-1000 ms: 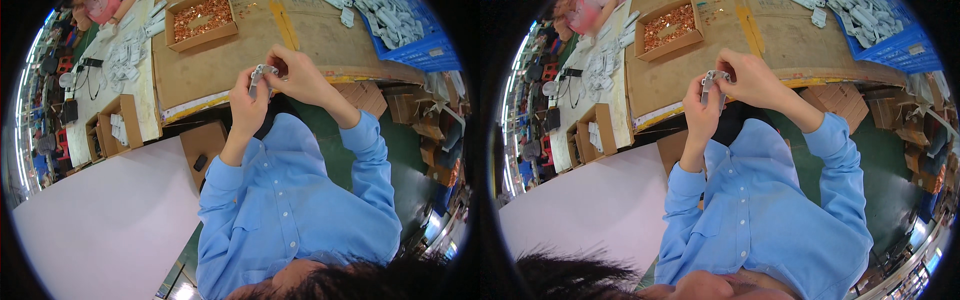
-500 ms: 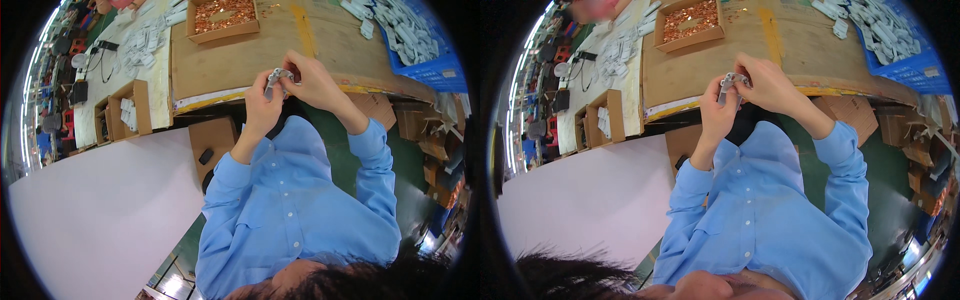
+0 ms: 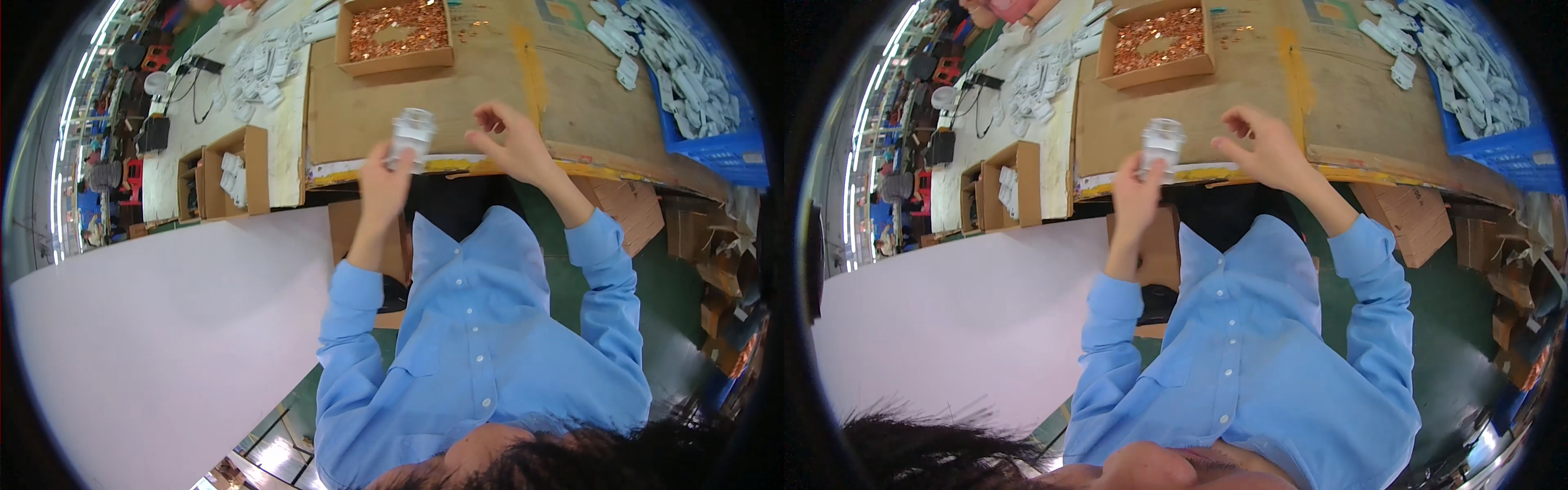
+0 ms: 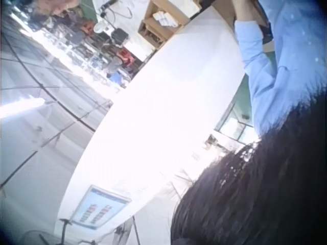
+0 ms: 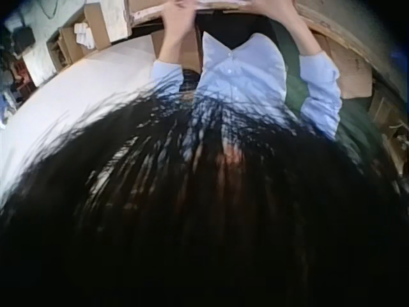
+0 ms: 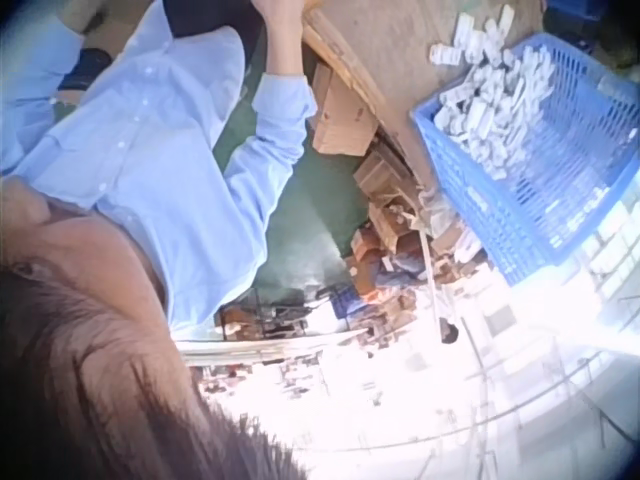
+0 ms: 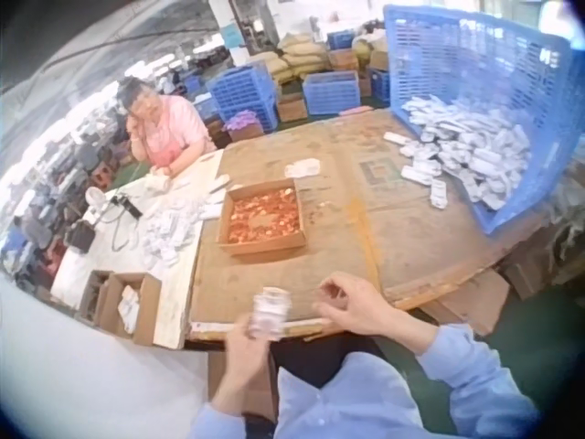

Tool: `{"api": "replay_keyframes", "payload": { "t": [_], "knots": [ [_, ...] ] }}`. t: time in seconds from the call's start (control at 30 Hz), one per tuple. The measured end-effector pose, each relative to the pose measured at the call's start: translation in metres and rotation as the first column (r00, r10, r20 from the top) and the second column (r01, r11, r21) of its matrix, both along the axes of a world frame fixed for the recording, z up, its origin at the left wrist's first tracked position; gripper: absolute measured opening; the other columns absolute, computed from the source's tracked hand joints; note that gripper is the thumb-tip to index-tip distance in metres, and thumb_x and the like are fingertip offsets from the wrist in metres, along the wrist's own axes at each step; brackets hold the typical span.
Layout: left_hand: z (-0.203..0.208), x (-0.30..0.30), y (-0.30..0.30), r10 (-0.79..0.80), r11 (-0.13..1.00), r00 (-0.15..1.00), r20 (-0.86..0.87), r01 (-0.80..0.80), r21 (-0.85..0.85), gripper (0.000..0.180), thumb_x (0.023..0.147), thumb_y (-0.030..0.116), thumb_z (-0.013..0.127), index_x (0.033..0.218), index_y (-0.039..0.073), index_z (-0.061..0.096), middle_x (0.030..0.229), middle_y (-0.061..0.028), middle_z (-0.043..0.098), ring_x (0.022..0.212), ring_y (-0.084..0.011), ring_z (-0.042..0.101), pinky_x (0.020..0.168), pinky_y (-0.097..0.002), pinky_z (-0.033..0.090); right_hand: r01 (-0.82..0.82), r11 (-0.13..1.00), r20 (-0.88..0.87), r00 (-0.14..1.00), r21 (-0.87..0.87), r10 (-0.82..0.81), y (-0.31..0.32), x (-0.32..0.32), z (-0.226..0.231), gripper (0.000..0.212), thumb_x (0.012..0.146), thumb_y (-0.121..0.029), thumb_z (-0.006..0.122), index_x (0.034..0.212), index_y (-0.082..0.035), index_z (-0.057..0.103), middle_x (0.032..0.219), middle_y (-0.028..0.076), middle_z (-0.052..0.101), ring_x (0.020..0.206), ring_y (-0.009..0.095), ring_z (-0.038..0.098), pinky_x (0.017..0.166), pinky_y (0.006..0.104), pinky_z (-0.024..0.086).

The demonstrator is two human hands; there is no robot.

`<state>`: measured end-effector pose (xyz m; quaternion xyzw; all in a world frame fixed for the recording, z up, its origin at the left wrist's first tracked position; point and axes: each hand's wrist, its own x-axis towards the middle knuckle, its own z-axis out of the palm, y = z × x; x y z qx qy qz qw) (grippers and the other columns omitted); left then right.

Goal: Manually inserting small metal pins into plastic electronic component housings on an assembly line.

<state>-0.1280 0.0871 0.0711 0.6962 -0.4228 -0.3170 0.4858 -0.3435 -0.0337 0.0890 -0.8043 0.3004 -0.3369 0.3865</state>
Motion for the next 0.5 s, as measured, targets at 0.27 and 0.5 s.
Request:
{"api": "replay_keyframes", "payload": {
  "t": [0.27, 0.5],
  "knots": [
    [-0.029, 0.218, -0.080, 0.466, 0.854, 0.807, -0.363, -0.517, -0.053, 0.030, 0.089, 0.019, 0.074, 0.105, 0.003, 0.055, 0.068, -0.0018, 0.057, 0.056, -0.0086, 0.053, 0.047, -0.0214, 0.042, 0.514, 0.816, 0.120, 0.822, 0.265, -0.557, -0.040, -0.052, -0.077, 0.021, 0.089, -0.016, 0.069, 0.099, 0.001, 0.062, 0.079, 0.006, 0.064, 0.069, 0.012, 0.058, 0.066, 0.0269, 0.049],
    [-0.028, 0.294, -0.129, 0.515, 0.773, 0.824, -0.237, -0.566, -0.287, 0.059, 0.089, 0.011, 0.071, 0.136, -0.002, 0.039, 0.121, -0.0136, 0.054, 0.100, -0.0222, 0.062, 0.083, -0.0340, 0.055, 0.506, 0.833, 0.115, 0.835, 0.222, -0.538, -0.036, -0.038, -0.069, 0.019, 0.085, -0.013, 0.069, 0.098, -0.001, 0.061, 0.075, 0.007, 0.062, 0.066, 0.016, 0.060, 0.064, 0.0294, 0.050]
  ]
}}
